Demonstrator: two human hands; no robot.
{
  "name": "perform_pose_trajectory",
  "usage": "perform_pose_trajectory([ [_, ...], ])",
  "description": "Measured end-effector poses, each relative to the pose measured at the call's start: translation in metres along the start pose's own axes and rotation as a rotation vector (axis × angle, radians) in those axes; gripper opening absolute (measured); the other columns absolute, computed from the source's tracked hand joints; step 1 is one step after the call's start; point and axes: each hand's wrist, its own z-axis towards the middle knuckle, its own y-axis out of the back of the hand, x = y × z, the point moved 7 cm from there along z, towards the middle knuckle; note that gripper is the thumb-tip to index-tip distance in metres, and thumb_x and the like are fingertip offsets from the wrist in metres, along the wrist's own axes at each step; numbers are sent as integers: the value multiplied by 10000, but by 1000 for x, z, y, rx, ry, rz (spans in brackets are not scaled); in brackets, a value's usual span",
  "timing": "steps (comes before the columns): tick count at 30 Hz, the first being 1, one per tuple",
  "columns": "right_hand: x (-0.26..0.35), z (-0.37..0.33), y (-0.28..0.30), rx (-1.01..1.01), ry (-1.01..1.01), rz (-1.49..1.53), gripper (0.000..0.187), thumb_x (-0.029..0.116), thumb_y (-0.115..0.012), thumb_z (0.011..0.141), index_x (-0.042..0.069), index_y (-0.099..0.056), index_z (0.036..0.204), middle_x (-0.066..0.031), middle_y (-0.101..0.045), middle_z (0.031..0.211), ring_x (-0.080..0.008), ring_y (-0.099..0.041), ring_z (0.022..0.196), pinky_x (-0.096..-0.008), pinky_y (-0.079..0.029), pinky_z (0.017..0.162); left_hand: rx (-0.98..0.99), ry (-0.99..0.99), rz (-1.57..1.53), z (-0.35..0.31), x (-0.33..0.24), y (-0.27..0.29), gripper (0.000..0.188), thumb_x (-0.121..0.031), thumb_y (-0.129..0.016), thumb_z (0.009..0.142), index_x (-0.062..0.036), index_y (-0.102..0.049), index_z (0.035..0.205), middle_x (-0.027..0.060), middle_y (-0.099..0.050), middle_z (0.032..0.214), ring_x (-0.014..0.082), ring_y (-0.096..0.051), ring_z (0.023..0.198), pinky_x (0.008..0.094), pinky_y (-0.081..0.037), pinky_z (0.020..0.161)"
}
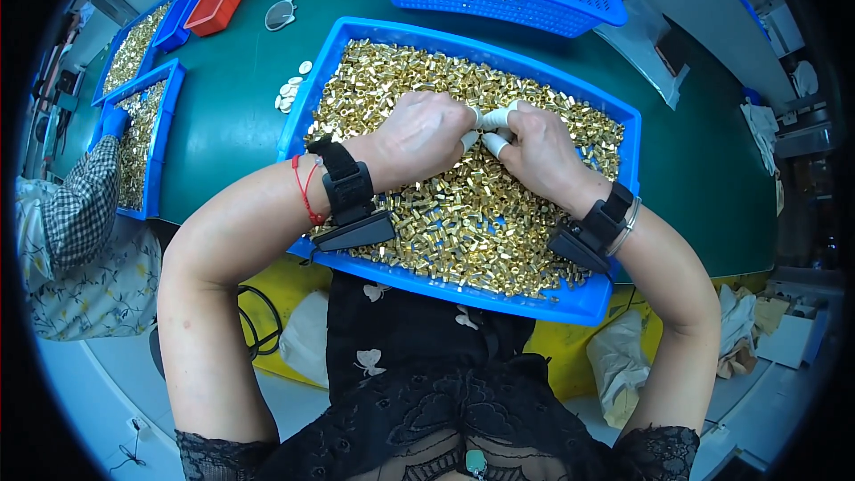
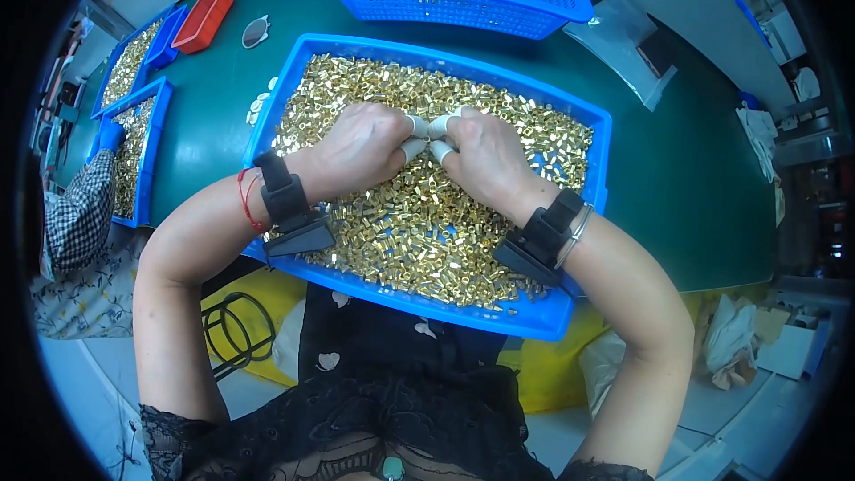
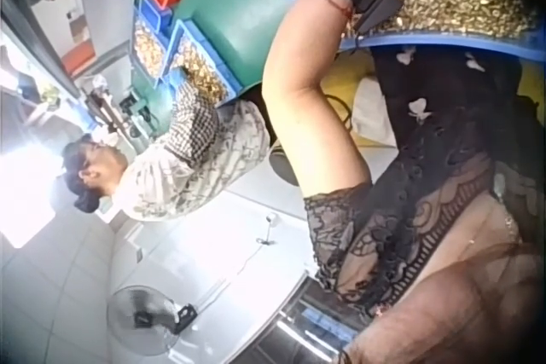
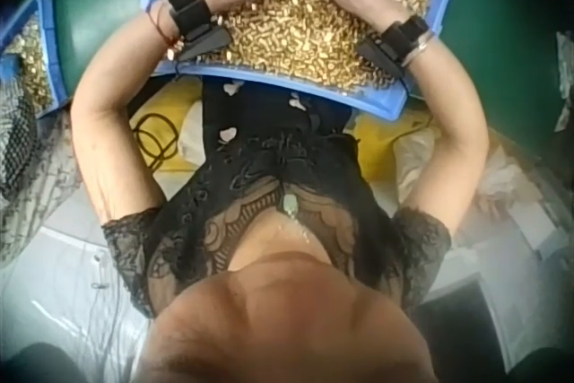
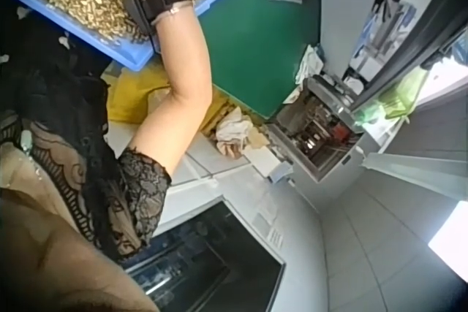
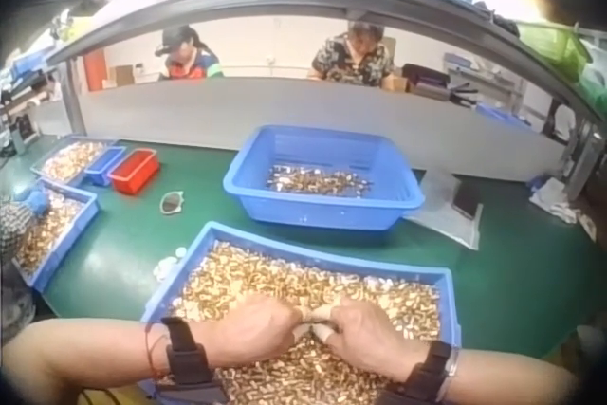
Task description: Sorting and inspecting small gold-colored hardware components from a tray at a manual workstation.
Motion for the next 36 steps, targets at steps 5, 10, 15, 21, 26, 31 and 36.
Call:
perform_pose_trajectory([
  [5,3,0,0,9,-22,-41,166,100,-662,754,69,-670,916,-130,-563,716,-307,-577,665,-418,-453,610,26,32,6,0,0,-1,98,-46,-595,681,-24,-645,762,178,-612,653,360,-614,636,466,-486,589],
  [10,2,1,-2,5,2,-66,159,107,-658,757,66,-665,911,-131,-560,707,-309,-571,646,-423,-449,602,34,11,46,0,0,-3,103,-35,-587,669,-23,-641,757,180,-616,663,362,-616,644,464,-489,588],
  [15,4,0,-1,18,-7,-42,154,109,-660,752,63,-662,900,-132,-560,699,-313,-568,636,-427,-450,597,36,3,47,-3,1,-5,123,-26,-587,660,-23,-642,770,175,-615,665,359,-612,644,464,-485,579],
  [21,10,-1,-1,28,13,-22,152,103,-660,749,59,-662,895,-132,-564,695,-310,-574,642,-420,-454,596,45,-6,15,-8,-2,-3,138,-16,-586,648,-17,-639,774,179,-608,654,362,-608,634,465,-482,573],
  [26,11,-2,-1,31,22,-5,147,94,-654,752,53,-659,892,-134,-569,697,-302,-581,637,-409,-456,589,82,14,0,-9,-4,1,91,-21,-585,661,-13,-621,743,182,-614,663,359,-619,648,463,-482,572],
  [31,10,-5,-3,63,-32,70,142,76,-640,759,47,-655,898,-134,-569,696,-289,-581,620,-398,-454,576,35,-6,-10,-13,-7,5,68,-20,-577,669,-9,-610,728,183,-615,667,359,-624,658,462,-488,582],
  [36,12,-7,-5,38,0,64,144,68,-632,760,43,-650,901,-133,-568,693,-285,-579,612,-394,-451,569,27,-2,-29,-16,-9,4,71,-20,-574,668,-9,-616,725,187,-615,669,361,-624,656,462,-492,586],
])
